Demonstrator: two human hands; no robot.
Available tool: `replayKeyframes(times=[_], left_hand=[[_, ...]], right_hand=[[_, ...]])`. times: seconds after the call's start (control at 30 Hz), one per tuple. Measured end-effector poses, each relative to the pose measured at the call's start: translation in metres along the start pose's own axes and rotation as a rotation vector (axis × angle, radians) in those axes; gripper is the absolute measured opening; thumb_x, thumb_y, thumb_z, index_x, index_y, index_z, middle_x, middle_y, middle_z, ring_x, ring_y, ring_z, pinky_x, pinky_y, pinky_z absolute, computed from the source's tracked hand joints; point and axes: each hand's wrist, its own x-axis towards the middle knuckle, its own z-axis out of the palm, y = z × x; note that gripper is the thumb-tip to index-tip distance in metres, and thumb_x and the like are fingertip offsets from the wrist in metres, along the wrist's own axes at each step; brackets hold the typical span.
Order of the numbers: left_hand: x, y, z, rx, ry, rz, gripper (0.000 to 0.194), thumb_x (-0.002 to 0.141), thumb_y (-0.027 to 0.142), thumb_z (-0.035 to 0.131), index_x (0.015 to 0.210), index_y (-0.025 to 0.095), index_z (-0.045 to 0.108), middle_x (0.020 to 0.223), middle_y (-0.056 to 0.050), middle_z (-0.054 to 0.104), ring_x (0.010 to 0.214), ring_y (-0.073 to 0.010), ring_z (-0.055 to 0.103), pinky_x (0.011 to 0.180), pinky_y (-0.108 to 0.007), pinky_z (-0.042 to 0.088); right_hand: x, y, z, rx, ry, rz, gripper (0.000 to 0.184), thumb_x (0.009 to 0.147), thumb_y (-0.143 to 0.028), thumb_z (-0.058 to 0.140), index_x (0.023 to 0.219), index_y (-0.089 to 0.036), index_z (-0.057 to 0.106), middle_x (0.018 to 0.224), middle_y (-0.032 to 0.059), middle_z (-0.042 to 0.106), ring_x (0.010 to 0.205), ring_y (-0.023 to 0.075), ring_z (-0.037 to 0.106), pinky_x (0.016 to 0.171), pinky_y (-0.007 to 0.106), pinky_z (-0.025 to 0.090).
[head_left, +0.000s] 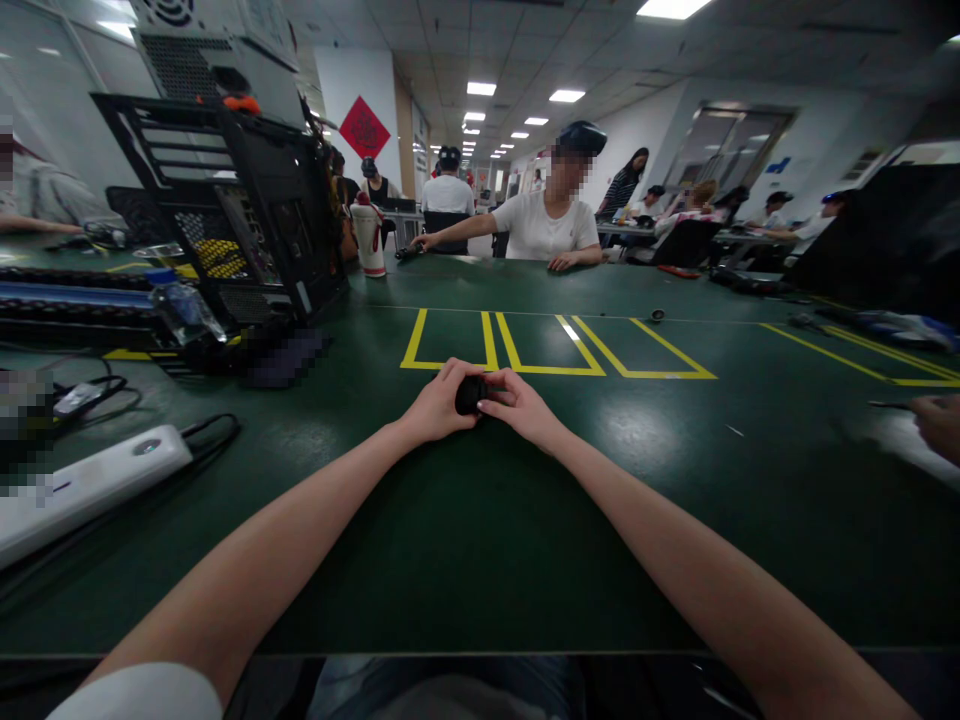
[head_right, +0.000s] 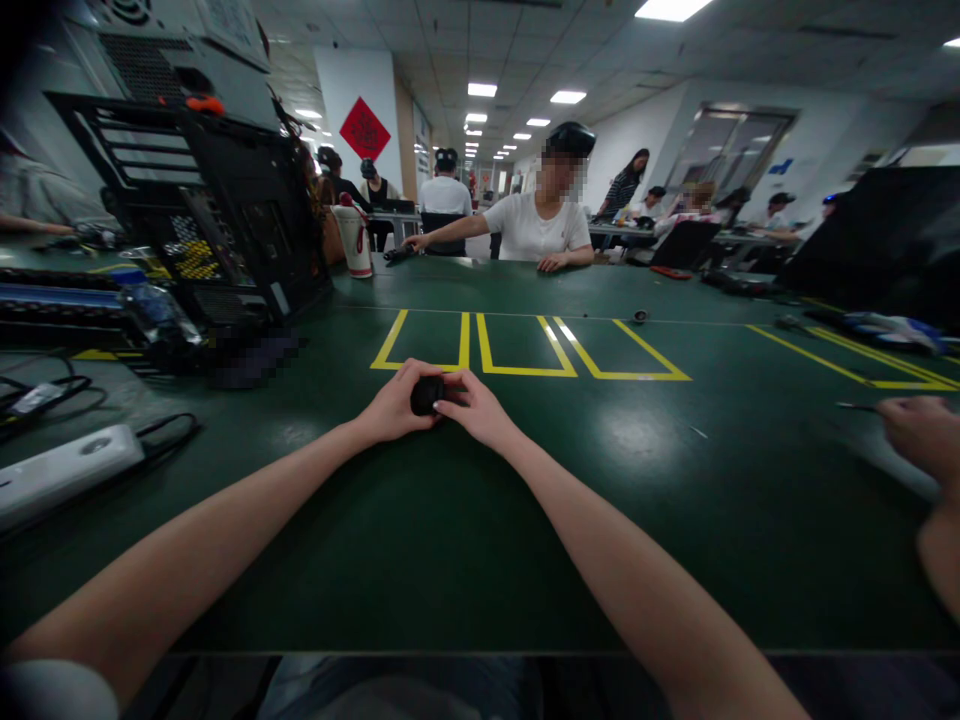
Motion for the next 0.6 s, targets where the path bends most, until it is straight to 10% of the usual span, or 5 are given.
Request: replayKeyframes(times=[0.6], left_hand=[[-0.0001,0.0018,-0.0015,0.002,-0.004,0.005,0.059,0.06,0.017,0.064,0.111,0.024,0.037,0.106,-0.002,0.041,0.098,-0.0195,0.046,0.083,-0.036,0.043]], right_hand=[[0.002,0.0014,-0.0024,0.028,-0.025,0.031,0.031,0.069,-0.022,0.06,0.099,-0.021,0.049,0.106,0.0029,0.053,0.096,0.0171,0.055,0.089,0.039,0.042]])
